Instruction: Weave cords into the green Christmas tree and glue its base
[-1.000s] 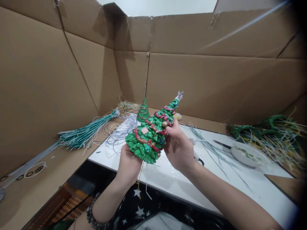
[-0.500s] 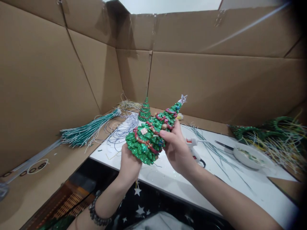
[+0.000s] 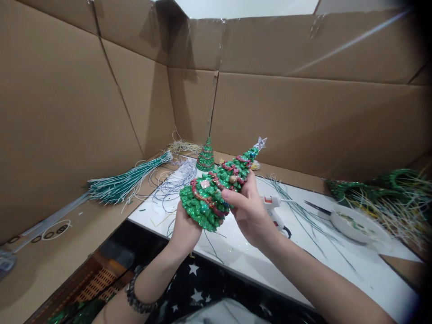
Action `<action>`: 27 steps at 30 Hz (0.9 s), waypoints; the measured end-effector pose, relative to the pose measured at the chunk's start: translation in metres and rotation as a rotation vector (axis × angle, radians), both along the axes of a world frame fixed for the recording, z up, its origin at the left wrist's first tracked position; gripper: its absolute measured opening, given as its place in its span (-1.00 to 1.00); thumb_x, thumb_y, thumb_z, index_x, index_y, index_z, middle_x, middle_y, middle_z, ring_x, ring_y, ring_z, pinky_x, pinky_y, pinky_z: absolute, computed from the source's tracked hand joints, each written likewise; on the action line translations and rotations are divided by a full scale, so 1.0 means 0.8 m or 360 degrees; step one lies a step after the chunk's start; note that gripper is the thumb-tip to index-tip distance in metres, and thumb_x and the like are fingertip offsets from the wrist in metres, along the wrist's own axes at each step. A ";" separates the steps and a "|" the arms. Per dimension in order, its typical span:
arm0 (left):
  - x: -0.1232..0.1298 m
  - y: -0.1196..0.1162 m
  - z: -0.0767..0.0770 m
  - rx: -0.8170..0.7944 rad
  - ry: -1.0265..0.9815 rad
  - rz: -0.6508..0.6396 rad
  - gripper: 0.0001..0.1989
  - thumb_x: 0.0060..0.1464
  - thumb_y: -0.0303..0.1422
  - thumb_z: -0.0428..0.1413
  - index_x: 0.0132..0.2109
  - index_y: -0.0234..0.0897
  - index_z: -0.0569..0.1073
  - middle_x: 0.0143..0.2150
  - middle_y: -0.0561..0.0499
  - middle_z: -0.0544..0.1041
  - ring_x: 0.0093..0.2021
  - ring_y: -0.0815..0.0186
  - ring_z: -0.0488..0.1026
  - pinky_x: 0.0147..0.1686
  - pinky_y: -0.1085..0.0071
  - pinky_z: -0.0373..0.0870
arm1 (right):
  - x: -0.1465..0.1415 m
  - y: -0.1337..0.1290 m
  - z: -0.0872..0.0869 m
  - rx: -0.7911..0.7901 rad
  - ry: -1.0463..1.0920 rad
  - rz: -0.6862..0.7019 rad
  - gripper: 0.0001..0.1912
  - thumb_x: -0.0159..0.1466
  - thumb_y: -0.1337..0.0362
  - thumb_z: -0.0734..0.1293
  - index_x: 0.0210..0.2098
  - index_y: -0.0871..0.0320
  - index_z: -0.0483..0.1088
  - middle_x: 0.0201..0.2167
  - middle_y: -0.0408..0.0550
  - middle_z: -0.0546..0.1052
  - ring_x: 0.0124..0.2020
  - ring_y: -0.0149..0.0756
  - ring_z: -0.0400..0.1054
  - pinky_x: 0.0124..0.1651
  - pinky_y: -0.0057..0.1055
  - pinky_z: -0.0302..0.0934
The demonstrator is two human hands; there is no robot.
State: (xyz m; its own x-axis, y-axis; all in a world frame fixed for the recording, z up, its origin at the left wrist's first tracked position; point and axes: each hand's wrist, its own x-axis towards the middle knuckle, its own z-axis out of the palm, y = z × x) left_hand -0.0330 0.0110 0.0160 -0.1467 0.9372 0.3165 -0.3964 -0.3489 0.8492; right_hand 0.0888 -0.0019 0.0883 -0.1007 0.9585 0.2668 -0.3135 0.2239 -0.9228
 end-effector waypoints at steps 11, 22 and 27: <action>-0.003 -0.005 0.010 0.0002 0.0186 0.0087 -0.59 -0.22 -0.56 0.29 -0.13 -0.24 0.55 -0.17 -0.02 0.65 -0.05 0.09 0.57 0.05 0.19 0.48 | -0.006 -0.002 0.003 -0.0091 0.0045 -0.0088 -0.35 0.00 0.11 0.54 -0.01 -0.08 0.19 0.03 -0.08 0.47 0.11 0.00 0.35 0.04 -0.04 0.30; -0.004 -0.004 0.014 -0.0042 0.0108 -0.0091 -0.68 -0.17 -0.53 0.28 -0.18 -0.24 0.58 -0.15 -0.03 0.66 -0.03 0.07 0.56 0.00 0.20 0.52 | -0.002 0.000 -0.001 -0.0221 0.0087 -0.0057 -0.43 -0.01 0.18 0.54 -0.10 -0.06 0.21 -0.03 -0.15 0.48 -0.02 -0.12 0.39 -0.06 -0.17 0.34; -0.004 -0.007 0.017 -0.0024 0.0104 -0.0079 -0.56 -0.24 -0.57 0.31 -0.12 -0.24 0.56 -0.09 -0.05 0.65 0.00 0.06 0.56 0.06 0.19 0.49 | -0.004 -0.003 0.000 -0.0231 0.0057 -0.0063 -0.43 -0.01 0.18 0.53 -0.09 -0.05 0.21 -0.02 -0.13 0.48 -0.02 -0.10 0.40 -0.06 -0.14 0.34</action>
State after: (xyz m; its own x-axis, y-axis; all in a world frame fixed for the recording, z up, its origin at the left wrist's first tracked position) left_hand -0.0359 0.0057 0.0300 -0.0793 0.9474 0.3100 -0.3562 -0.3174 0.8788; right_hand 0.0856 -0.0040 0.0883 -0.0546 0.9903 0.1278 -0.3405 0.1018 -0.9347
